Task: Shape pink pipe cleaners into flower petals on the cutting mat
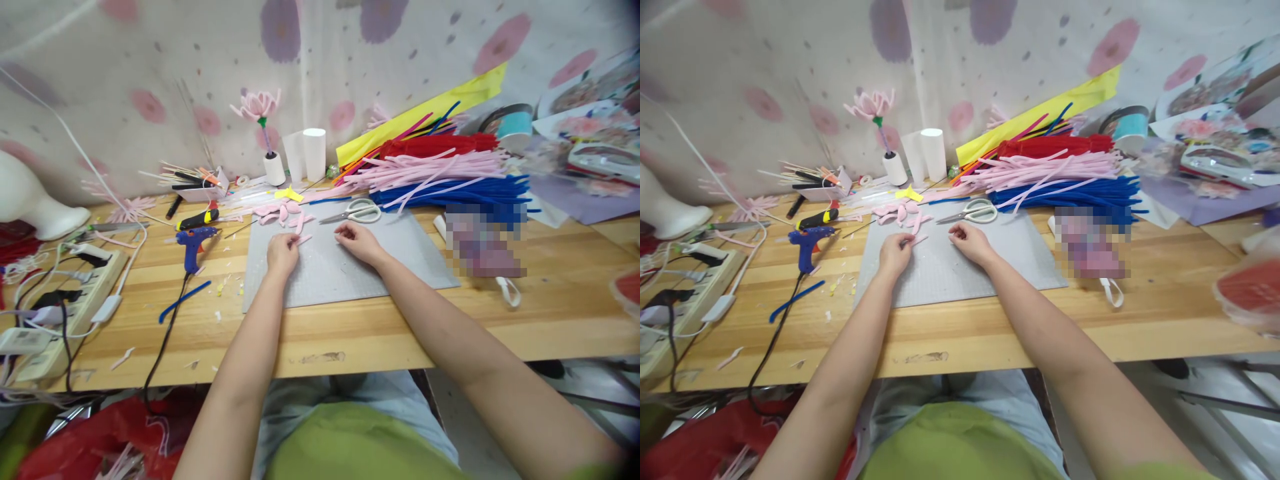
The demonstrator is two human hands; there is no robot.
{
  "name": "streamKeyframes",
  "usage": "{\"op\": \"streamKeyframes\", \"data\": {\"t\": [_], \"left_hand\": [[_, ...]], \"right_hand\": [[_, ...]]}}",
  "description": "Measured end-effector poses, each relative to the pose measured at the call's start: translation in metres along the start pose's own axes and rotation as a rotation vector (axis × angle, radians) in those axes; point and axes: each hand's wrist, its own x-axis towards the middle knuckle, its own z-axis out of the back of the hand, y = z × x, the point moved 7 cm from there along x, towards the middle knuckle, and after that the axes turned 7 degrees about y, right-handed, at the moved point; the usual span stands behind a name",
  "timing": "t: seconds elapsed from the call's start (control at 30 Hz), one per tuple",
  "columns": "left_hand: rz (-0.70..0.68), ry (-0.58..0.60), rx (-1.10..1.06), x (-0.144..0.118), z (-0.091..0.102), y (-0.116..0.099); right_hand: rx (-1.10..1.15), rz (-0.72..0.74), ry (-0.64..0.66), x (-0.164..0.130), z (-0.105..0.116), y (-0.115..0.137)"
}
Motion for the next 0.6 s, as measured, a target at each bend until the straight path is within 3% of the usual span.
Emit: {"op": "streamKeyframes", "data": {"t": [0.1,0.2,0.3,0.43,0.5,0.6], "left_hand": [[0.05,-0.066,-0.022,0.0,0.009,0.005],[-0.015,-0.104,-0.007,0.002,0.012,0.0],[-0.122,0.018,0.047,0.006,-0.004,-0.014],[-0.206,0.184,0.073,0.007,-0.024,-0.028],[-0.237,0.159,0.068,0.006,-0.022,-0.031],[-0.18,0.02,0.07,0.004,-0.007,-0.024]], "right_hand": [[-0.003,-0.006,-0.023,-0.002,0.0,0.0],[-0.01,-0.01,-0.07,-0.003,0.001,0.0],[-0.111,0.013,-0.12,-0.001,0.002,0.004],[-0.31,0.088,-0.085,0.011,-0.001,0.013],[-0.34,0.088,-0.067,0.018,0.0,0.012],[-0.35,0.068,-0.06,0.028,0.002,0.008]]}}
